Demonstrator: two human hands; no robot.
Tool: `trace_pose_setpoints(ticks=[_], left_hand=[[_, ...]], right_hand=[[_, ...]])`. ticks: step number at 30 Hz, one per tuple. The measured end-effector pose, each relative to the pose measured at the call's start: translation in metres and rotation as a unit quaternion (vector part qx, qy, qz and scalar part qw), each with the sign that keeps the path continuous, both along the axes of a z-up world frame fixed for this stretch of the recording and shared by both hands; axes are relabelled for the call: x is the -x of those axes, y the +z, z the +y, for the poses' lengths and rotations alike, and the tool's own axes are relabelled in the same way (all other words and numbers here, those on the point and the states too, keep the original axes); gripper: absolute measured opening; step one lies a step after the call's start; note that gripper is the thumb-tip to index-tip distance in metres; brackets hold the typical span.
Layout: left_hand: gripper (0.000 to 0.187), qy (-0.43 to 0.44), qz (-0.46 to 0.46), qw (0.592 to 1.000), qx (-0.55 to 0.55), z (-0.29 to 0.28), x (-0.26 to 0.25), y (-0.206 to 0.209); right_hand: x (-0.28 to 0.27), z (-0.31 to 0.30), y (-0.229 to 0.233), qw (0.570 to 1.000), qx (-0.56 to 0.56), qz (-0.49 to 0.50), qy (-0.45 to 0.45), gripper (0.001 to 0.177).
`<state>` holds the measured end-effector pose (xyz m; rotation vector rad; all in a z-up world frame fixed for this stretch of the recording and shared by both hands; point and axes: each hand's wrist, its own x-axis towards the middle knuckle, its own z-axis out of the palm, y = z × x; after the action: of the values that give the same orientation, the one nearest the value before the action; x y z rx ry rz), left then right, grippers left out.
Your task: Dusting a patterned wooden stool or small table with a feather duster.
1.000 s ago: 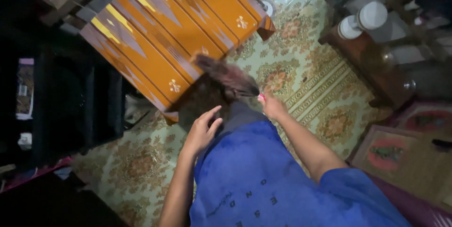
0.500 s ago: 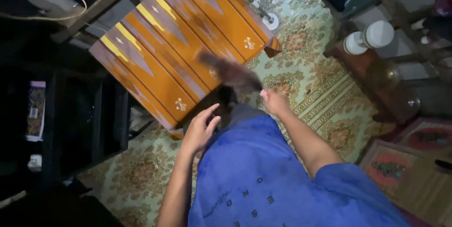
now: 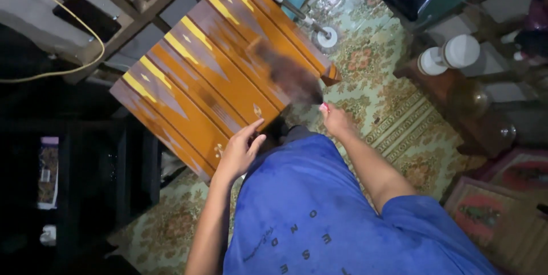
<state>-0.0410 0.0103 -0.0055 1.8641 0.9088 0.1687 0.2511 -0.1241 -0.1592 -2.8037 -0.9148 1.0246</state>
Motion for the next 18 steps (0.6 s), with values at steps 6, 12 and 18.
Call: trace_pose_setpoints(ticks=[6,12,18], left_hand=[[0.045,0.031,0.008,0.999,0.030,0.013,-0.011,0.007],[0.044,0.059,-0.002,0.998,0.035,0.021,-0.011,0.001],[0.042,0.079,0.018,0.996,0.034,0.030,-0.009,0.003]], right_hand=[[-0.018,0.011,-0.034,0.989,-0.066,-0.013,0.135,0.055],[-0.018,0.048,-0.044,0.996,-0.060,-0.046,0.045,0.049],[-0.018,0.083,-0.046,0.975,-0.114,-0.017,0.192,0.050]])
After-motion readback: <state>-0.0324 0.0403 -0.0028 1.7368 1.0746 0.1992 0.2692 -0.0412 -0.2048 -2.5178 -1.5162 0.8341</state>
